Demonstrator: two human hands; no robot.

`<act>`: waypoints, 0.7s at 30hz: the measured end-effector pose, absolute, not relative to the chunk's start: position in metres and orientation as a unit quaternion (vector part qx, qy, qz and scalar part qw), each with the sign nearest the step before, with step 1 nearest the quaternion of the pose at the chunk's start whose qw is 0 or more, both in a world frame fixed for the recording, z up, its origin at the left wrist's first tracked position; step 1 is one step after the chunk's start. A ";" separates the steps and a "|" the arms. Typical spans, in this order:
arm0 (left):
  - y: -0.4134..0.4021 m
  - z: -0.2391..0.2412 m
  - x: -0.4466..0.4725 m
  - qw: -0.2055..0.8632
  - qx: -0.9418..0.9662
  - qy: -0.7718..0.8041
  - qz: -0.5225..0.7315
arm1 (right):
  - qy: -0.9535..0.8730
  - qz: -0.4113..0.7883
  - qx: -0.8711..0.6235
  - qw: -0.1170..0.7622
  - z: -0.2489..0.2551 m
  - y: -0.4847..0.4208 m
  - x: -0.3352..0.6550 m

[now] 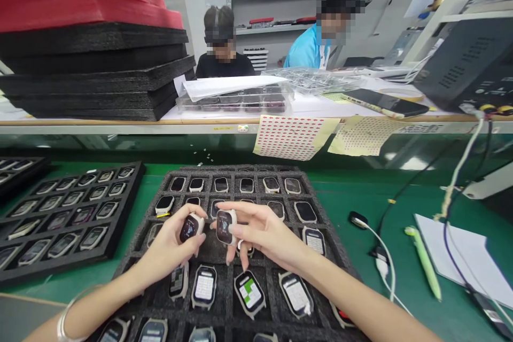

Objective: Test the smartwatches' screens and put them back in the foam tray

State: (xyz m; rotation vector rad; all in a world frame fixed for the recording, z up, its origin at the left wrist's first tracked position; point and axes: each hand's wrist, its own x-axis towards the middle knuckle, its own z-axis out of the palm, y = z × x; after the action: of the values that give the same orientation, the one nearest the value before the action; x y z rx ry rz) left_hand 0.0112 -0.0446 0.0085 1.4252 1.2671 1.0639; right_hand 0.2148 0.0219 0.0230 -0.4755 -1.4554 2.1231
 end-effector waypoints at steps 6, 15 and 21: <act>-0.041 0.003 0.013 0.438 0.592 0.509 0.445 | -0.550 0.774 -0.171 0.265 0.022 0.021 0.214; -0.041 0.005 0.014 0.447 0.584 0.502 0.455 | -0.546 0.759 -0.231 0.269 0.025 0.016 0.216; -0.038 0.013 0.014 0.442 0.590 0.500 0.454 | -0.560 0.733 -0.293 0.251 0.032 0.015 0.218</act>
State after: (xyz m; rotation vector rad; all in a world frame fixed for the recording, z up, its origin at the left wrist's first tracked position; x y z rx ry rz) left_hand 0.0144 -0.0379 0.0128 1.4646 1.2406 1.1268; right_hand 0.2182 0.0146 0.0324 -0.7976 -1.5242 1.9953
